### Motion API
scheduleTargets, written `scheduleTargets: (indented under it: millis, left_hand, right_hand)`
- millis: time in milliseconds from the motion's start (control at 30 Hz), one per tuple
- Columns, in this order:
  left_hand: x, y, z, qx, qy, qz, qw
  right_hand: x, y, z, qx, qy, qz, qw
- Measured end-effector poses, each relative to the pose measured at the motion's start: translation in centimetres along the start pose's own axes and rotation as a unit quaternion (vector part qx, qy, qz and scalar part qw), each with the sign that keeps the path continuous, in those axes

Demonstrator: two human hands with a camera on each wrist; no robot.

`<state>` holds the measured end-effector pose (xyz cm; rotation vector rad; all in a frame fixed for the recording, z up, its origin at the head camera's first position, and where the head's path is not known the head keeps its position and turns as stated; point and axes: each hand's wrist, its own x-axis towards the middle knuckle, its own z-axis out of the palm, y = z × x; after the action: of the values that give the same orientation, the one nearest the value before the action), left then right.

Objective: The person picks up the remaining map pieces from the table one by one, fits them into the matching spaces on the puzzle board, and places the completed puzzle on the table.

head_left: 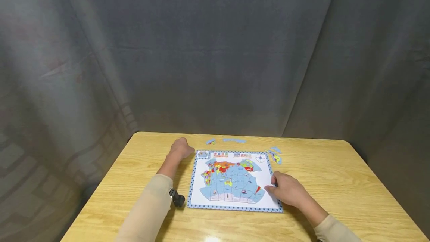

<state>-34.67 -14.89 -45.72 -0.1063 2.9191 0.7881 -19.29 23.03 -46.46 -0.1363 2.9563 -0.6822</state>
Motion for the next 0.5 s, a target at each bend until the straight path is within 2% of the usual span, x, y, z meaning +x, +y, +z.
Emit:
scheduleTargets:
  millis: [233,500]
  left_hand:
    - [-1.7,-0.3,-0.2,-0.013,0.000,0.025,0.9996]
    - [-4.8,0.0,0.6,-0.015,0.002,0.062,0.9980]
  right_hand:
    - [-0.1,0.1,-0.2,-0.003,-0.006,0.004,1.0000]
    - [0.0,0.0,-0.2,-0.001,-0.008,-0.003,1.0000]
